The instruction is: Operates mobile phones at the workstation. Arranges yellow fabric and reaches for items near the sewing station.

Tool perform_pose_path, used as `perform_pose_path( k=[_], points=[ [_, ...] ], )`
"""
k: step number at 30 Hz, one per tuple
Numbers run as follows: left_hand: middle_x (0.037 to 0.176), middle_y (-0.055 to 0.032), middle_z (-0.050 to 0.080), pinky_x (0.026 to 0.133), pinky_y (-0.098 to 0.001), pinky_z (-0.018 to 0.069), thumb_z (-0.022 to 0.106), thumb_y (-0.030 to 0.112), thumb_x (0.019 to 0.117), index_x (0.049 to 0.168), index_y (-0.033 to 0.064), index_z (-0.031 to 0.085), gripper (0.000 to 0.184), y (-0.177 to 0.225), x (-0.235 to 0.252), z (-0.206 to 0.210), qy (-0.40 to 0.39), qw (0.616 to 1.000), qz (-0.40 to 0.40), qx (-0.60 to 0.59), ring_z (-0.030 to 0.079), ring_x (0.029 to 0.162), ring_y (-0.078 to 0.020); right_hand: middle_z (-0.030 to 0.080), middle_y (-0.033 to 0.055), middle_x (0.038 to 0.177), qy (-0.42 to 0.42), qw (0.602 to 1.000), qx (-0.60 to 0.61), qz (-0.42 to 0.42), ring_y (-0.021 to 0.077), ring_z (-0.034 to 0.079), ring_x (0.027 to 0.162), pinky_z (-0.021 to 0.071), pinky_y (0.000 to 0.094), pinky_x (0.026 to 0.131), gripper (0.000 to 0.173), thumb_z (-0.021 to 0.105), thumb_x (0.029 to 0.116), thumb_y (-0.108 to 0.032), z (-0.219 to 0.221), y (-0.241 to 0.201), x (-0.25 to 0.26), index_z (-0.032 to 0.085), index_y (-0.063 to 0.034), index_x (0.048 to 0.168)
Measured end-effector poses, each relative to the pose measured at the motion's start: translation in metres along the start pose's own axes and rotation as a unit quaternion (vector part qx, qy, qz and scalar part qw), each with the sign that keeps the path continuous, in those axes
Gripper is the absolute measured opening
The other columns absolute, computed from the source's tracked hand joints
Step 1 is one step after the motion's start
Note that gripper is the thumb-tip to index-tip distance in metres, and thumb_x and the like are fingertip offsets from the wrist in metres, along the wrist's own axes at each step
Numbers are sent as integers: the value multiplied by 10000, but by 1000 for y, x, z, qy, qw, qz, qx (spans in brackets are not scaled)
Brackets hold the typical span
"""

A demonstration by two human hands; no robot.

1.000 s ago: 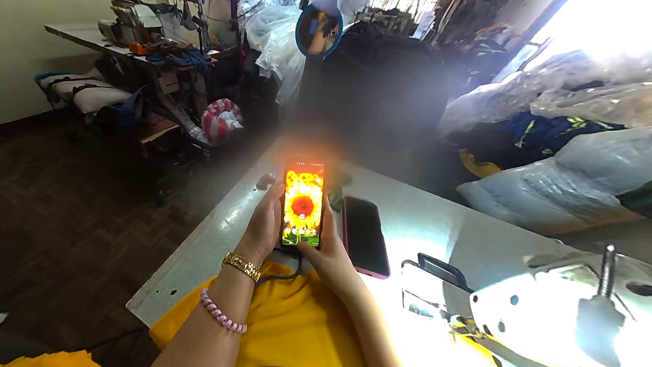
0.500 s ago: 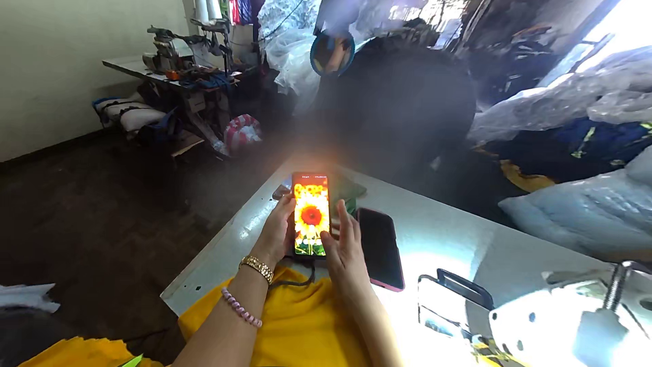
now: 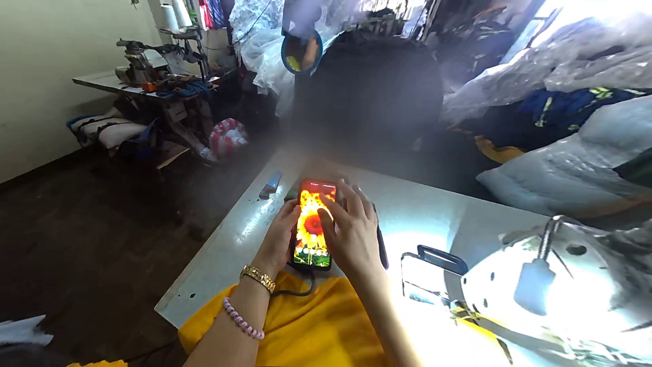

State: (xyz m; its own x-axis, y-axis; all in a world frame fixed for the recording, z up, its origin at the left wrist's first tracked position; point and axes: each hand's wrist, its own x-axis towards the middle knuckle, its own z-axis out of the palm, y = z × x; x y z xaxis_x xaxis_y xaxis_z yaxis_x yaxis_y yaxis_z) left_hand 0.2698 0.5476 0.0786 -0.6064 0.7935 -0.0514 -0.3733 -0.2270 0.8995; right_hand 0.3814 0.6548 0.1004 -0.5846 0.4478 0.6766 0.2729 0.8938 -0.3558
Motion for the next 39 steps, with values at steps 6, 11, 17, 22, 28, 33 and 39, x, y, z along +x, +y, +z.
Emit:
perform_pose_path(
  k=[6, 11, 17, 22, 28, 33, 39],
  points=[
    [1135, -100, 697, 825, -369, 589, 384, 329, 1110, 1375, 181, 535, 339, 4, 1, -8, 27, 999, 23, -42, 701, 974, -195, 585, 145, 1416, 22, 999, 28, -6, 432, 460, 1380, 372, 661, 1078, 353, 553, 998, -366, 9, 2, -8, 721, -139, 1209],
    [1110, -101, 699, 840, -362, 591, 395, 295, 1106, 1328, 150, 557, 311, 5, 1, -6, 12, 998, 23, -56, 704, 959, -186, 436, 181, 1569, -2, 1000, -20, -5, 479, 318, 1474, 324, 693, 1106, 520, 568, 984, -469, 12, 1, -7, 582, -261, 1460],
    [1094, -89, 703, 821, -357, 593, 406, 319, 1104, 1324, 171, 565, 309, 5, 0, -6, 20, 999, 13, -41, 707, 942, -180, 588, 120, 1433, 31, 998, 22, -45, 433, 414, 1420, 337, 654, 1105, 306, 555, 985, -387, 12, 6, -9, 771, -178, 928],
    [1108, -85, 698, 815, -355, 592, 398, 335, 1102, 1332, 176, 555, 321, 5, 0, -7, 17, 999, 14, -42, 702, 948, -176, 598, 134, 1398, 31, 998, 29, -46, 426, 439, 1395, 349, 646, 1097, 320, 532, 997, -374, 14, 6, -10, 760, -175, 1102],
    [1098, -81, 697, 820, -349, 591, 408, 310, 1098, 1327, 172, 562, 308, 5, -1, -7, 14, 999, 19, -48, 701, 944, -167, 551, 155, 1451, 53, 998, 2, -15, 446, 401, 1418, 337, 653, 1104, 364, 523, 1011, -372, 13, 9, -9, 704, -190, 1269],
    [1118, -84, 692, 810, -348, 588, 408, 340, 1097, 1337, 178, 552, 323, 5, -1, -7, 8, 999, 13, -41, 697, 955, -170, 509, 164, 1502, 22, 1000, -17, -9, 469, 368, 1436, 327, 668, 1100, 400, 520, 1007, -379, 15, 10, -9, 683, -232, 1341],
    [1073, -65, 707, 768, -327, 596, 410, 352, 1096, 1328, 198, 560, 315, 4, -1, -7, 8, 999, 16, -47, 708, 901, -152, 547, 136, 1438, 74, 992, 101, -1, 355, 501, 1316, 436, 569, 1023, 397, 519, 1026, -337, -14, -3, 4, 649, -161, 1356]
  ],
)
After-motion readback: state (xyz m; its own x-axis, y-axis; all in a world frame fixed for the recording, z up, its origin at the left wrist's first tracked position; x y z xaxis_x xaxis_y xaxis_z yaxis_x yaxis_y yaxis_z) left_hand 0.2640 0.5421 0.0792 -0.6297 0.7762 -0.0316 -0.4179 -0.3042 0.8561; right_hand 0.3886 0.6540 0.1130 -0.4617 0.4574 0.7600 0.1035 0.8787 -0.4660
